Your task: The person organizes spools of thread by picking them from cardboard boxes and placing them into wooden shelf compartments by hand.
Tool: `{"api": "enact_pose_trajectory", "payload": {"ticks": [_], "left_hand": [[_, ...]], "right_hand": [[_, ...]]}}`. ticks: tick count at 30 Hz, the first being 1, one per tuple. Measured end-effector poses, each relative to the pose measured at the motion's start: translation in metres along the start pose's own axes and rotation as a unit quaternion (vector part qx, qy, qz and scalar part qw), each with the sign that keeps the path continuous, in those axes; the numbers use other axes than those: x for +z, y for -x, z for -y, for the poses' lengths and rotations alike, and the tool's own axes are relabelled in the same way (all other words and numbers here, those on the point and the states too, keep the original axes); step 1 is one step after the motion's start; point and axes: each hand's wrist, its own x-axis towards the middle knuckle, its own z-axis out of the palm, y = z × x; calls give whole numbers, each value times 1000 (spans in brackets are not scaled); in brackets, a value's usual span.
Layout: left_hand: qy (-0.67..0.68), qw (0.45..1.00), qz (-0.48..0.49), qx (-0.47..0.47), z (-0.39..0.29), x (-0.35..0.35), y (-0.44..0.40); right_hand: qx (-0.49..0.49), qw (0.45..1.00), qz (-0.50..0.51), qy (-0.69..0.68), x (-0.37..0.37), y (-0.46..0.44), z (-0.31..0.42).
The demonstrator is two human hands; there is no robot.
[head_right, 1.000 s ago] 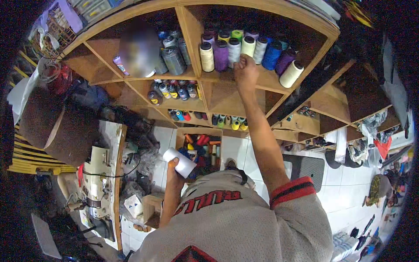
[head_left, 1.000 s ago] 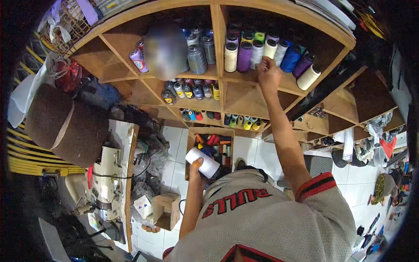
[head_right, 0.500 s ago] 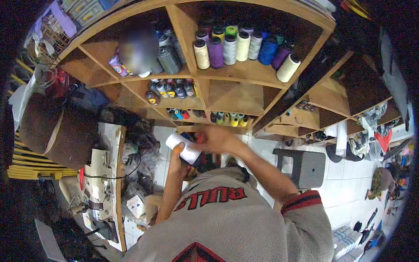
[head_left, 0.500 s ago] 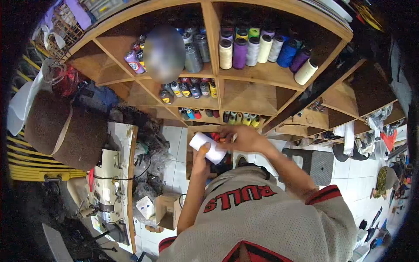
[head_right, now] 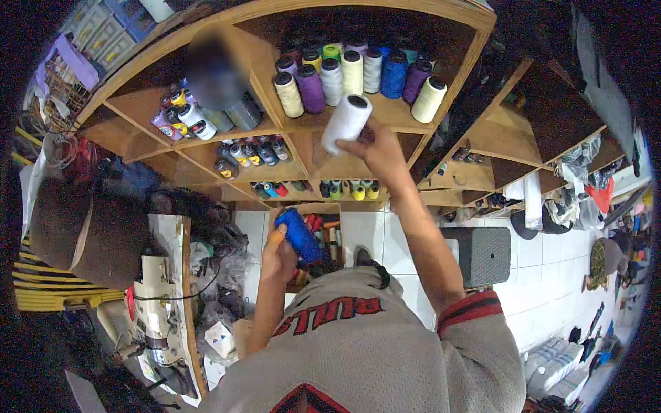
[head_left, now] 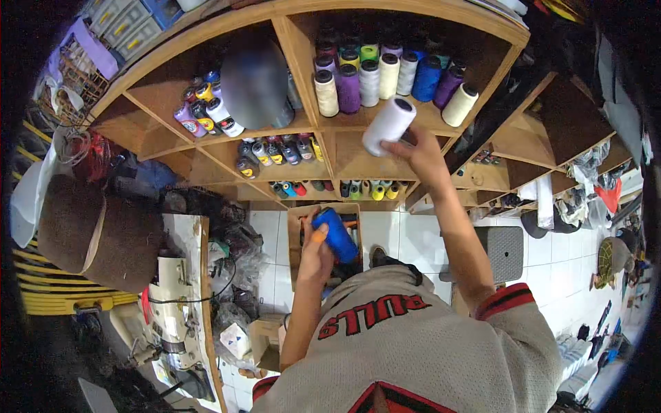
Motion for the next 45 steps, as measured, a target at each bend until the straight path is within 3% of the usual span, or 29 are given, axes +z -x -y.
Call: {"api": "enact_pose_trajectory", "payload": {"ticks": [1,4,5,8,13,16,20,23,28,31,32,33,35,36,38,41,42,43,45], "left_hand": [[1,1000,-5,-2,3,-3,0],[13,1000,-21,-3,7,-9,0],[17,1000,-26,-4,7,-11,1],[32,999,-37,13,4,-10,6],[49,998,-42,15,3,-19,6],[44,998,-45,10,6,-23,3],[24,998,-65,2,6,-15,1],[30,999,-27,-1,14,-17,-4],[-66,997,-25,14,9,0,-9],[-11,998,15,61,3,20,-20],[23,996,30,79,1,28,-25],[62,993,70,70,-4,39,-27],[120,991,49,35,0,49,-35],[148,988,40,18,2,54,-36],[88,994,57,18,5,62,-38],[5,994,108,16,8,72,-43],[-35,993,109,5,6,78,-42],[-76,991,108,-7,6,81,-41],[-88,990,108,-20,16,75,-40]], "right_hand": [[-28,997,-34,68,-2,-11,-6],[-126,983,-106,77,-1,-48,-46],[-219,952,-146,155,-5,-63,-59],[-185,931,-225,221,-7,-57,-31],[-98,915,-278,277,-29,-78,-55],[-113,934,-242,239,-28,-83,-56],[-118,910,-269,291,-22,-86,-55],[-136,916,-271,262,-20,-77,-50],[-163,889,-322,281,-23,-64,-73],[-42,969,-124,211,-13,-6,-29],[-51,986,-3,158,-13,7,-43],[29,987,135,85,-12,21,-50],[19,981,194,22,-4,49,-34],[97,982,154,-58,0,60,-33],[4,996,74,-52,-6,64,-34],[-48,997,-24,48,-30,63,-29],[0,986,-39,162,-44,64,13],[19,979,-84,187,-51,56,21],[-75,936,-152,308,-68,33,29]]}}
